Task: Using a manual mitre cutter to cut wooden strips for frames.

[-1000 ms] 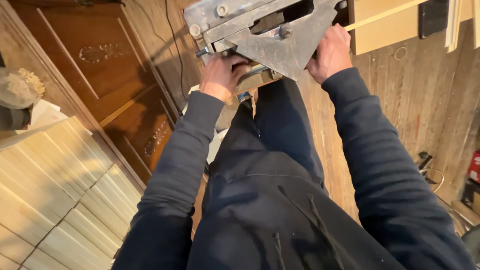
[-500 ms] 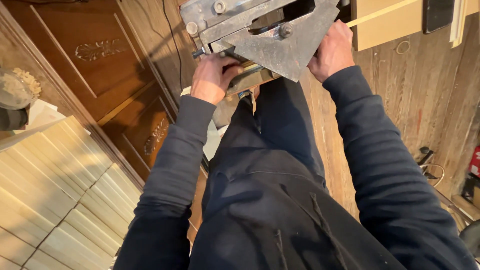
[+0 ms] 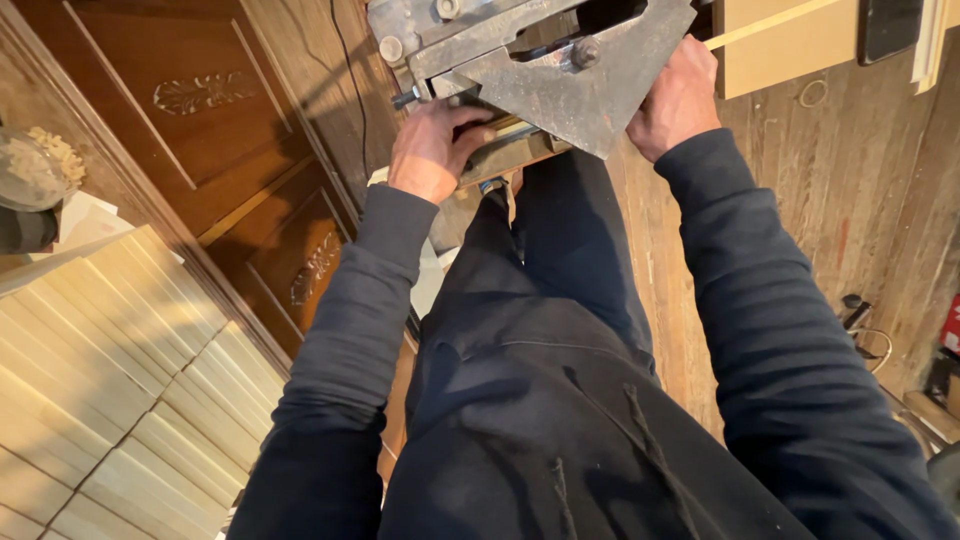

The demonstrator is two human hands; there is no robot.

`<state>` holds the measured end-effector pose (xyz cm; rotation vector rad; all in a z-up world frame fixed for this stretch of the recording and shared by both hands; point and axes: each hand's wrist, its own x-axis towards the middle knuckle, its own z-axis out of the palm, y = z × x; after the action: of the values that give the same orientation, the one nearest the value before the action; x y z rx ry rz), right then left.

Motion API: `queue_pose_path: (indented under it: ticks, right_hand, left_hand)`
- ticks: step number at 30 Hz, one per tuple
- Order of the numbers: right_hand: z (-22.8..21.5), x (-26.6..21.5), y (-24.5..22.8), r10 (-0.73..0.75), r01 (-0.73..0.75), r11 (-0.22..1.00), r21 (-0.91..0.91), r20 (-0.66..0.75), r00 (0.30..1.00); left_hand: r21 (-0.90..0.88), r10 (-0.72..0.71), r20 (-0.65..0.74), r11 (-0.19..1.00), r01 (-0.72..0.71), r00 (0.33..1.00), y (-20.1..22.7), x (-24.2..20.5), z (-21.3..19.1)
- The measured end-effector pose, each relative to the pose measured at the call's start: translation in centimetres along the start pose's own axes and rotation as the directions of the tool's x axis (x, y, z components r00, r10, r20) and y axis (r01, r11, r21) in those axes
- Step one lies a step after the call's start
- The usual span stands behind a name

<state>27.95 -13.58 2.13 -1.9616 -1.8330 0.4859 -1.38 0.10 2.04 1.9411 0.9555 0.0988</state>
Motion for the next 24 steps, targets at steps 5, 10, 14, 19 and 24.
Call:
queue_pose_path:
  ticks: [5,10,14,19,24]
  right_hand:
    - [-0.3,0.1,-0.3,0.002,-0.002,1.0,0.011,0.005,1.0]
    - [-0.2,0.4,-0.3,0.013,-0.014,1.0,0.021,0.017,1.0]
    - [0.1,0.1,0.3,-0.009,0.008,1.0,-0.016,-0.018,1.0]
    - [0.2,0.2,0.6,-0.002,0.002,0.999,0.033,-0.022,1.0]
    - [0.5,0.0,1.3,0.045,-0.038,0.995,-0.097,0.073,0.996]
  left_hand:
    - [-0.018,0.063,-0.011,0.998,-0.063,0.998,-0.3,0.0,0.2]
    - [0.015,0.064,-0.02,0.998,-0.064,0.998,-0.4,0.0,0.3]
    - [-0.011,0.076,-0.029,0.997,-0.077,0.997,-0.5,0.0,0.3]
    - [-0.011,0.076,-0.022,0.997,-0.076,0.997,-0.4,0.2,0.0]
    - [0.007,0.046,-0.011,0.999,-0.046,0.999,0.0,0.3,0.0]
